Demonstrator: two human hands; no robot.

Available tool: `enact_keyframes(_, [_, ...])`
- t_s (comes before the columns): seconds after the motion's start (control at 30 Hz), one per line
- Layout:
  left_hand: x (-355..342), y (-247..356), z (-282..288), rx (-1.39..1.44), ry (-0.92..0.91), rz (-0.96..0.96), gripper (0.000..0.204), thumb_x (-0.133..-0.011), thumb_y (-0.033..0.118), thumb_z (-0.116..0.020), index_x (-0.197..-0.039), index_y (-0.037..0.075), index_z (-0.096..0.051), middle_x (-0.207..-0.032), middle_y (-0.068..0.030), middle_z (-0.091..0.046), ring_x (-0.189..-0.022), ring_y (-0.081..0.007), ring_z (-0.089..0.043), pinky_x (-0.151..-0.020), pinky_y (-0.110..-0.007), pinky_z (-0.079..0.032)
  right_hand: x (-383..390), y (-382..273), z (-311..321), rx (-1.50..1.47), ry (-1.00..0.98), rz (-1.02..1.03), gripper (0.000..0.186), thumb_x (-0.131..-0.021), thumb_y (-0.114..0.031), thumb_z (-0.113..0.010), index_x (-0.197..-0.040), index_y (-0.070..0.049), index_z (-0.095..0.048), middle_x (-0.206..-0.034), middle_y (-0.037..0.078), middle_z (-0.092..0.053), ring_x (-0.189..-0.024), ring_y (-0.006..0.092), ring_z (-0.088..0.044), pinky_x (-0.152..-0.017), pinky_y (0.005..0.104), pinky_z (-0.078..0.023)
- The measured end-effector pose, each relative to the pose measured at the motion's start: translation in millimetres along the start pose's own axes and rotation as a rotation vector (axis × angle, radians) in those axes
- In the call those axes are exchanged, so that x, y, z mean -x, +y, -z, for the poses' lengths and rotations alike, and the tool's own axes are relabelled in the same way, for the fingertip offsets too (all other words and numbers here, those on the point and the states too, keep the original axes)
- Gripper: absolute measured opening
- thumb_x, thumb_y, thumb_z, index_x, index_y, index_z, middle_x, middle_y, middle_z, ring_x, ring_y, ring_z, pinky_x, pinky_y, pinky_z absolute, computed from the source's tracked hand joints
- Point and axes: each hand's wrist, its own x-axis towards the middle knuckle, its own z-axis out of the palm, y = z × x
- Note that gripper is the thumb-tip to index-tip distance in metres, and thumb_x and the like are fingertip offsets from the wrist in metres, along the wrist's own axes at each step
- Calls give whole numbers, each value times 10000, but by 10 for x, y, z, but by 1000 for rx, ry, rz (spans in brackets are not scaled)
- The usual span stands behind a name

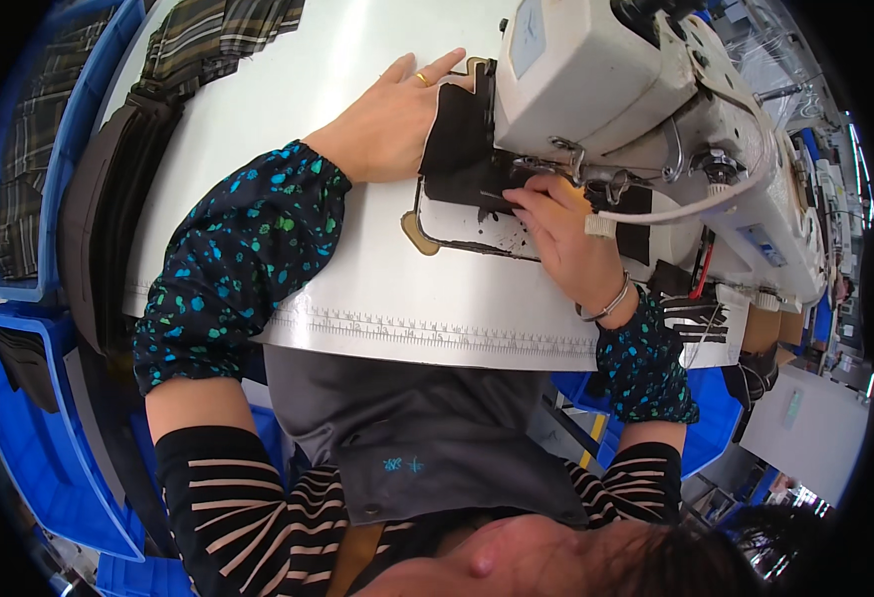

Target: The person sews a zipper onto a piece of dark fabric using an industrial sewing machine. They align the zipper with the fabric edge, guide the material under the presser foot, and stitch along the zipper teeth. The person repeats this process for multiple fabric pieces, handling them one at a time.

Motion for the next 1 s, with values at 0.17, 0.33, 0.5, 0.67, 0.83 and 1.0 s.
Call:
enact_keyframes(0.17, [3,-16,-25,-36,21,-33,317,-966,253,-638,-1273,201,-697,-1533,-58,-575,-1556,-385,-374,-1069,-607,-398,10,13,-27,-65,41,-59,212,-1023,-116,-645,-1186,-23,-744,-1169,160,-682,-1049,356,-675,-926,387,-530])
enact_keyframes(0.33, [-1,-7,1,-25,6,-30,311,-973,262,-634,-1272,208,-700,-1541,-49,-572,-1555,-381,-378,-1074,-613,-394,20,24,-28,-79,42,-47,212,-1005,-113,-667,-1178,-18,-745,-1161,159,-682,-1045,347,-673,-928,386,-527])
enact_keyframes(0.5, [-14,9,12,-16,-32,0,317,-984,279,-617,-1279,203,-702,-1554,-62,-562,-1555,-387,-373,-1124,-641,-364,23,-68,-8,33,40,20,275,-944,-154,-745,-1183,-18,-741,-1201,148,-701,-1088,344,-690,-937,393,-551])
enact_keyframes(0.67, [23,-45,-68,-36,172,166,369,-963,171,-604,-1322,150,-688,-1537,-109,-569,-1514,-389,-425,-1141,-607,-388,53,-62,-122,239,134,198,413,-884,-239,-807,-1222,-16,-727,-1270,129,-707,-1171,318,-690,-932,411,-576])
enact_keyframes(0.83, [105,61,372,5,467,143,425,-826,-60,-620,-1220,59,-726,-1258,-117,-719,-1172,-332,-674,-977,-420,-539,90,-87,-110,290,19,160,576,-898,-239,-784,-1412,-18,-644,-1409,135,-634,-1303,344,-595,-1078,436,-498])
enact_keyframes(1.0, [281,720,329,120,141,-78,323,-865,49,-728,-1186,28,-756,-1234,-86,-744,-1137,-288,-694,-991,-398,-565,76,-49,-140,309,37,195,618,-894,-278,-782,-1442,-39,-628,-1427,128,-632,-1316,345,-591,-1090,447,-489])
